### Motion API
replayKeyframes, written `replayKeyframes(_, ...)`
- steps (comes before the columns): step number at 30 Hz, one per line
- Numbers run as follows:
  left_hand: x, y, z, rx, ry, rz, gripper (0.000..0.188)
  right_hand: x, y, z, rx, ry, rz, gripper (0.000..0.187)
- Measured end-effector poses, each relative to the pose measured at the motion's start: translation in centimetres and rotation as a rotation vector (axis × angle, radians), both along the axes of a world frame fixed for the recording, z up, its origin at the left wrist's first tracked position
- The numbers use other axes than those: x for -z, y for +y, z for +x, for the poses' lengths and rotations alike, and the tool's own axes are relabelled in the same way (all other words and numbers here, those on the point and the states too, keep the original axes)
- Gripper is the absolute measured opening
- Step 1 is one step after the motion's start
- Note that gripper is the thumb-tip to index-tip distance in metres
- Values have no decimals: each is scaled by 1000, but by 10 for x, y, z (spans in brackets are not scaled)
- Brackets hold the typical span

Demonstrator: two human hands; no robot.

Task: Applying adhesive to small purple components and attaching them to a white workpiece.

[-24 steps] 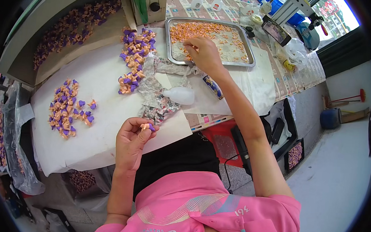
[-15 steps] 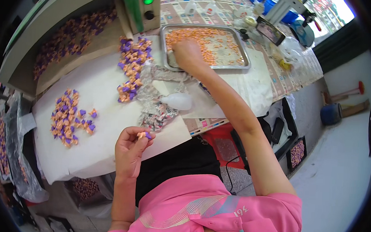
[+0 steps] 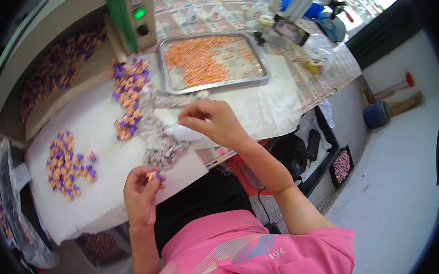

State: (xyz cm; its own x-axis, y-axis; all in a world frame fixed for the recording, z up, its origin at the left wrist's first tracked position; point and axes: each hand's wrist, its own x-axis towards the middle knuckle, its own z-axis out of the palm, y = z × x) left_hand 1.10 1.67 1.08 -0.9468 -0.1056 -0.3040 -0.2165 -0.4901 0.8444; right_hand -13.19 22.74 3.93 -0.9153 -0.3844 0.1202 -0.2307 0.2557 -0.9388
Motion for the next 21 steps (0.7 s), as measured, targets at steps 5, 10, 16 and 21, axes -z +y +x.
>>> replayKeyframes(5, 13, -3, -9, 22, 30, -28, 20, 29, -17, 66, -109, -293, -245, 12)
replayKeyframes(10, 18, -2, -5, 70, 100, 19, 21, 45, -29, 85, -128, -245, -388, 11)
replayKeyframes(16, 22, 0, 1, 84, 135, -7, 20, 50, -34, 87, -173, -144, -312, 12)
replayKeyframes(21, 21, 2, 2, 97, 136, 8, 19, 57, -34, 90, -151, -149, -306, 12)
